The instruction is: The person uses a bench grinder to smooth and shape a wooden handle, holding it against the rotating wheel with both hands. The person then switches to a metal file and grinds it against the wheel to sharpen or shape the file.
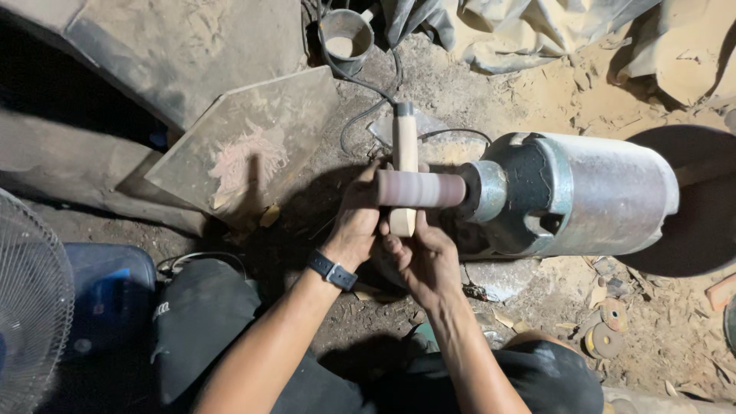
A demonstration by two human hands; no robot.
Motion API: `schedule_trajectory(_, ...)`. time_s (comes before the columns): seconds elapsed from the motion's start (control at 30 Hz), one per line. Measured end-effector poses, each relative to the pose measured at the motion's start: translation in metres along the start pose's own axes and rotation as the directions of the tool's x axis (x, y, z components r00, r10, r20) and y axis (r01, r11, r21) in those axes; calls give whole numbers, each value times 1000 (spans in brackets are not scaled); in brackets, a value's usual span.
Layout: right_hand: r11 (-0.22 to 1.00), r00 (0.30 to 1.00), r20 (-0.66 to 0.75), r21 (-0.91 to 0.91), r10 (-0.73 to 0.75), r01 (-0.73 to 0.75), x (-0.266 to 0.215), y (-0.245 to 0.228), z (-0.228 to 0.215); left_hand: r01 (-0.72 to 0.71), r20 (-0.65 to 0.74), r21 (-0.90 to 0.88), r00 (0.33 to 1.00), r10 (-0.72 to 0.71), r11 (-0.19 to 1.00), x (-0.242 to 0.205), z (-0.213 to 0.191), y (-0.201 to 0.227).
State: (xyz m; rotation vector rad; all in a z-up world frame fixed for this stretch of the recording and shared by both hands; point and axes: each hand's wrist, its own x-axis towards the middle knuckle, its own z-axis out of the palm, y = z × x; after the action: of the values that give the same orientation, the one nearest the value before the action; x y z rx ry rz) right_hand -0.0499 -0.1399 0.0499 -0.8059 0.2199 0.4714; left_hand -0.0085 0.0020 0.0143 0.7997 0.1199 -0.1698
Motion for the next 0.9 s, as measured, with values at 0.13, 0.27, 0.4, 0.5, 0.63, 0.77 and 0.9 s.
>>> schedule_trajectory(0.13,1000,1000,-18,-12,-10,10,-21,10,0,73,-24,6,997,-73,997,-19,-3,-14)
schedule_trajectory(0.27,998,1000,-20,-55,19,-20,-49,19,-4,202,22,-25,979,-202,979,-50,-1,-12)
schedule_trajectory(0.4,998,1000,25,-61,4,-2,-54,21,-8,218,0,-63,976,-218,974,-56,-2,-19)
schedule_trajectory(0.5,999,999,-37,-48,-14,12,-40,18,-9,63,88,-58,994,-58,996,-38,-11,-32)
schedule_trajectory(0.63,999,1000,-11,-42,-28,27,-12,7,-8,168,-93,-131,979,-181,977,-3,-13,-40)
schedule_trajectory(0.77,1000,999,39,-23,-2,3,10,1,-16,-51,35,-173,998,58,984,8,-3,-20)
schedule_trajectory(0.9,998,998,49,45,39,-41,21,1,-28,-170,141,-121,972,187,978,8,12,7)
